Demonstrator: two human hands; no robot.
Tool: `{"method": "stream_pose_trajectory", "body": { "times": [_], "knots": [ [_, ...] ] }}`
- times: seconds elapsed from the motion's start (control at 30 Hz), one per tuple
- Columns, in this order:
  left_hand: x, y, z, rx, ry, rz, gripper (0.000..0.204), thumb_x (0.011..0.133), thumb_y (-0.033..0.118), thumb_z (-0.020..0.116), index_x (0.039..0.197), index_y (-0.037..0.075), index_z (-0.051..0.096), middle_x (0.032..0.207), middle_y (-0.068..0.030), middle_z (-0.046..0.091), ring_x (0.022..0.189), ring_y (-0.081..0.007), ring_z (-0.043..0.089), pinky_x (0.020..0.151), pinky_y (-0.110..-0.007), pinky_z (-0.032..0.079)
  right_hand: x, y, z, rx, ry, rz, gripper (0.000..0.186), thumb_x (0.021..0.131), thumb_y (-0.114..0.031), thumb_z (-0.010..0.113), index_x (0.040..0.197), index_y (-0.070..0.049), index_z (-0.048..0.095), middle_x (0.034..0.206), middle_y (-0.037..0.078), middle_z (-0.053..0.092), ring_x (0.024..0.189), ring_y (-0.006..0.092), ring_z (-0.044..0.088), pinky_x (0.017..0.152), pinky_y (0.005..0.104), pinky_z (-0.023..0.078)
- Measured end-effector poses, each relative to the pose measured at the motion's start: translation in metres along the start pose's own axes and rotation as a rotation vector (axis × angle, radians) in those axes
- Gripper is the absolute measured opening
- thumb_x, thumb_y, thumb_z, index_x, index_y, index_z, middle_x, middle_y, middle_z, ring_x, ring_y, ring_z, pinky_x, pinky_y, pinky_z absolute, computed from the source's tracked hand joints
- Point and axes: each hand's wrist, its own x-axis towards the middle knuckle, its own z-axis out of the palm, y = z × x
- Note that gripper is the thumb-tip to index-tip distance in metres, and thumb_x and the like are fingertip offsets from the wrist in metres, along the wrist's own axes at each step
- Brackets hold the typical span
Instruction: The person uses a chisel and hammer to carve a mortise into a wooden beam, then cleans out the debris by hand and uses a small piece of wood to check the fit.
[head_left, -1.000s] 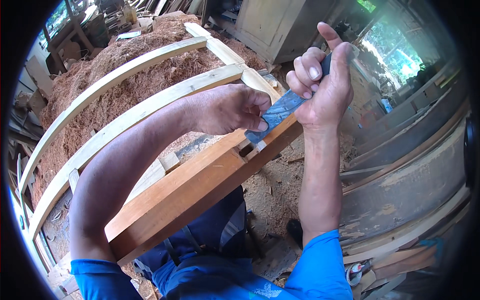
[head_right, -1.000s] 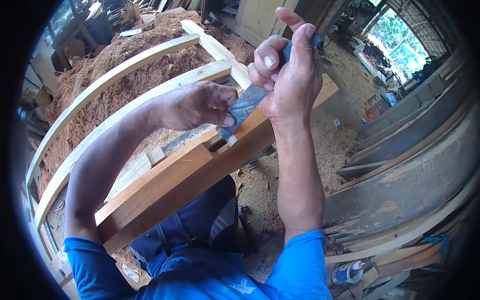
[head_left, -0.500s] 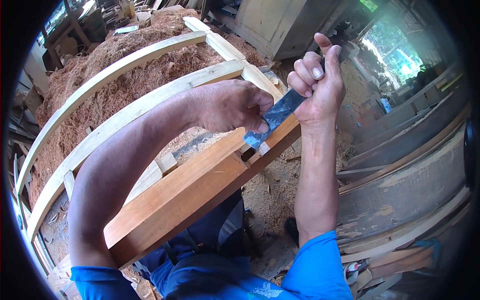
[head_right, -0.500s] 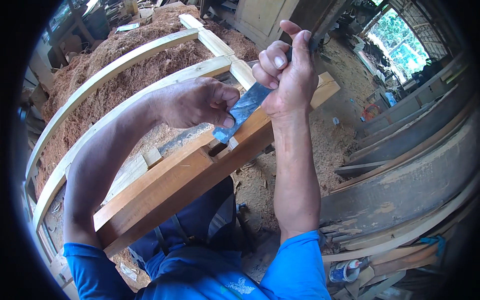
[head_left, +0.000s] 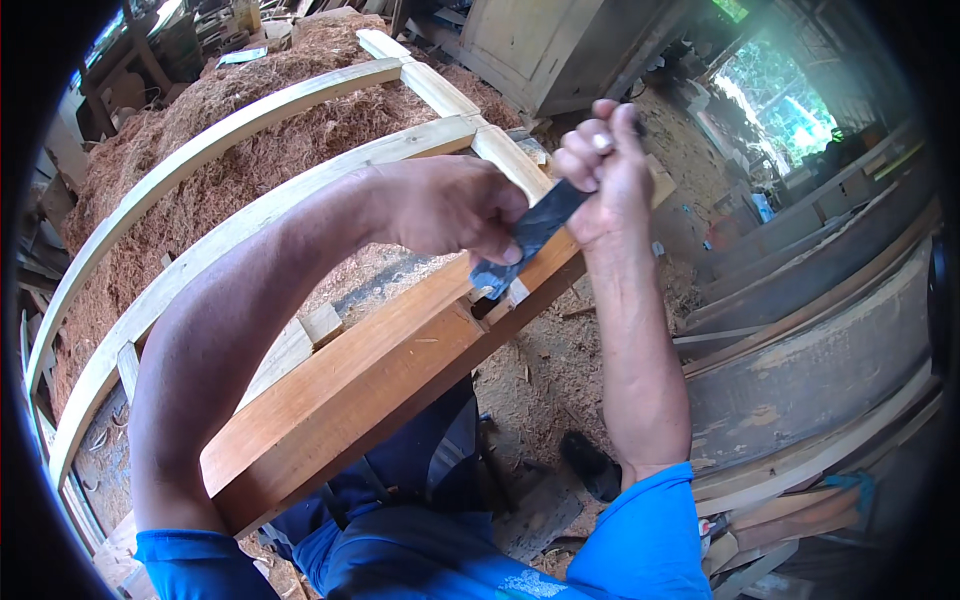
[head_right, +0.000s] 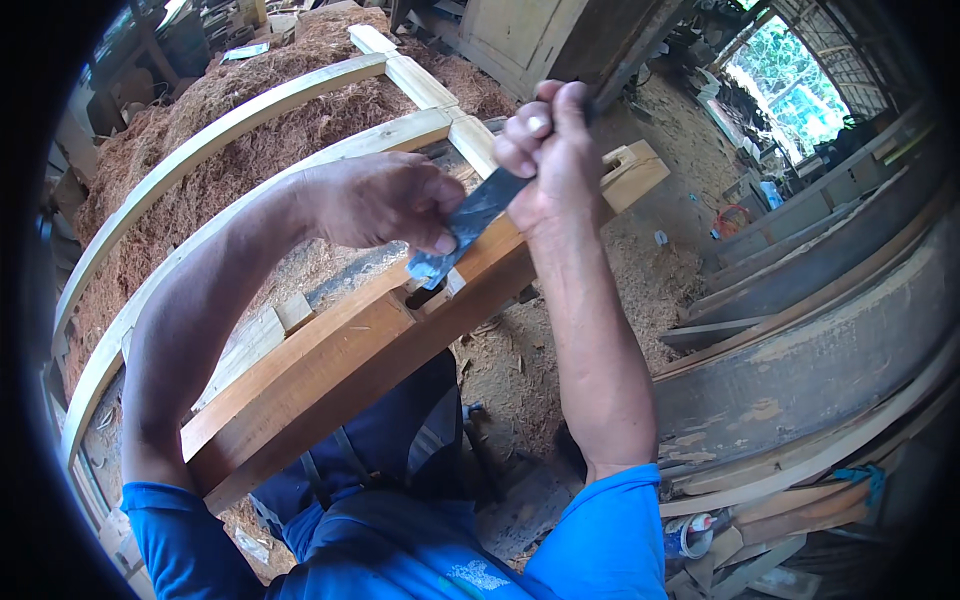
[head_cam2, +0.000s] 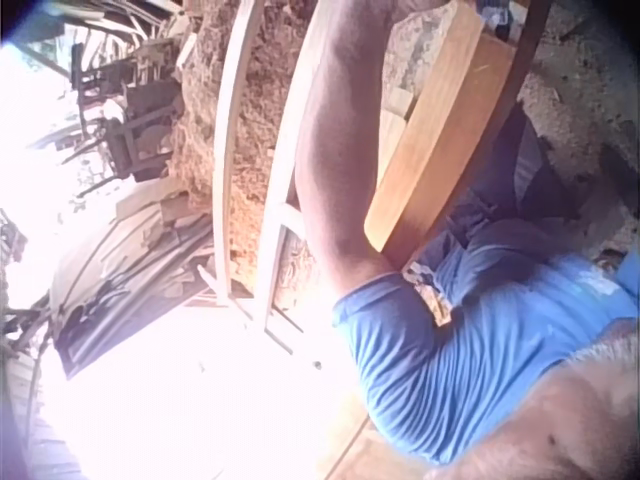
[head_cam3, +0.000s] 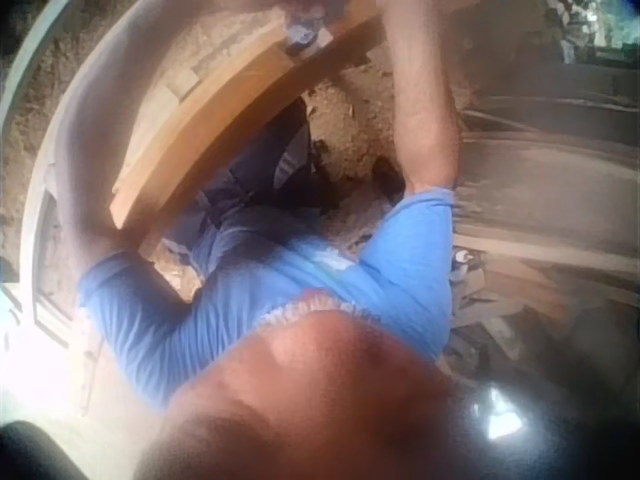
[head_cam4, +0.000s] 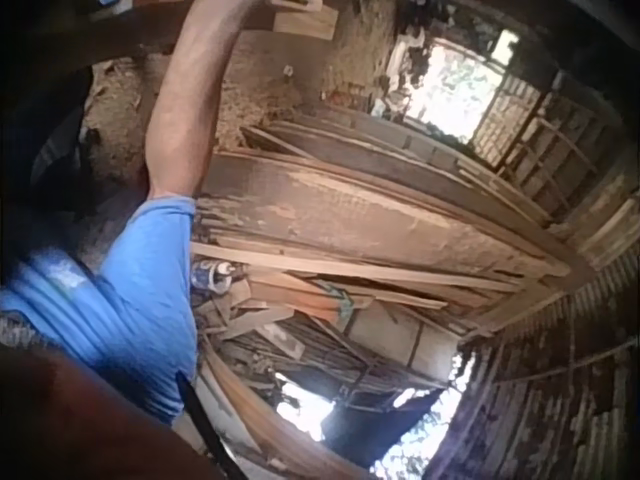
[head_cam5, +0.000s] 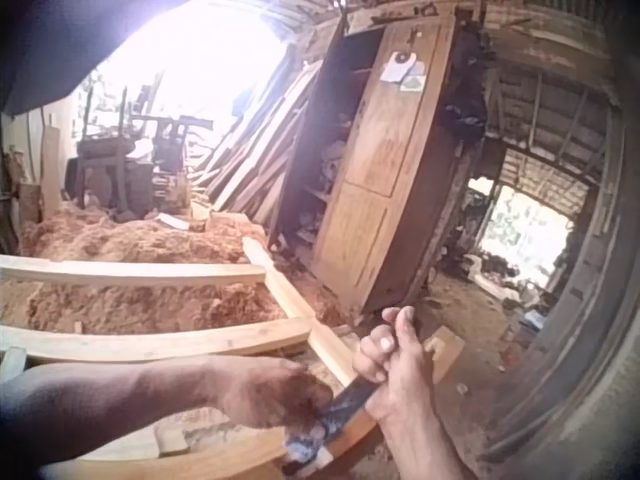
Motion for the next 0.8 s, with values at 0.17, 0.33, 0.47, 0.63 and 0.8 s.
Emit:
{"method": "stream_pose_trajectory", "body": {
  "times": [0.17, 0.33, 0.47, 0.63, 0.8],
  "knots": [
    [-0.005, 0.005, 0.000, 0.008, -0.011, 0.020, 0.029, 0.092, 0.027, 0.072, 0.089, 0.000, 0.061, 0.077, -0.0075, 0.068, 0.075, -0.0174, 0.065, 0.071, -0.037, 0.048, -0.002, 0.006, 0.000, 0.066, -0.002, 0.059, 0.030, 0.109, -0.037, 0.044, 0.103, -0.009, 0.053, 0.067, -0.003, 0.044, 0.052, 0.0060, 0.030, 0.044, 0.0223, 0.025],
    [-0.006, -0.014, 0.007, -0.179, -0.073, 0.000, 0.026, 0.093, 0.026, 0.070, 0.089, 0.001, 0.068, 0.078, -0.0093, 0.072, 0.077, -0.0177, 0.068, 0.074, -0.036, 0.049, -0.006, 0.017, 0.009, 0.025, 0.178, 0.148, 0.025, 0.108, -0.029, 0.050, 0.103, -0.006, 0.055, 0.072, 0.000, 0.046, 0.053, 0.0066, 0.034, 0.045, 0.0210, 0.031],
    [-0.013, -0.009, 0.007, -0.146, -0.101, -0.015, 0.025, 0.092, 0.027, 0.070, 0.088, 0.002, 0.068, 0.077, -0.0071, 0.073, 0.077, -0.0170, 0.067, 0.074, -0.036, 0.048, -0.014, 0.019, 0.020, 0.013, 0.221, 0.189, 0.026, 0.107, -0.031, 0.050, 0.105, -0.006, 0.055, 0.073, 0.002, 0.048, 0.053, 0.0071, 0.036, 0.047, 0.0213, 0.033],
    [-0.017, 0.003, 0.003, -0.058, -0.169, 0.003, 0.026, 0.092, 0.030, 0.071, 0.091, 0.004, 0.069, 0.076, -0.0053, 0.073, 0.076, -0.0167, 0.066, 0.073, -0.035, 0.047, -0.032, 0.014, 0.008, 0.100, -0.021, 0.054, 0.028, 0.109, -0.035, 0.045, 0.110, -0.008, 0.052, 0.069, 0.002, 0.052, 0.051, 0.0071, 0.036, 0.045, 0.0229, 0.031],
    [-0.021, 0.001, 0.003, -0.108, -0.168, 0.035, 0.025, 0.092, 0.026, 0.072, 0.091, 0.003, 0.065, 0.080, -0.0064, 0.073, 0.075, -0.0137, 0.066, 0.072, -0.033, 0.048, -0.035, 0.012, 0.020, 0.061, 0.006, 0.021, 0.030, 0.109, -0.038, 0.043, 0.110, -0.009, 0.052, 0.069, 0.001, 0.052, 0.050, 0.0071, 0.035, 0.043, 0.0237, 0.029]
  ]
}}
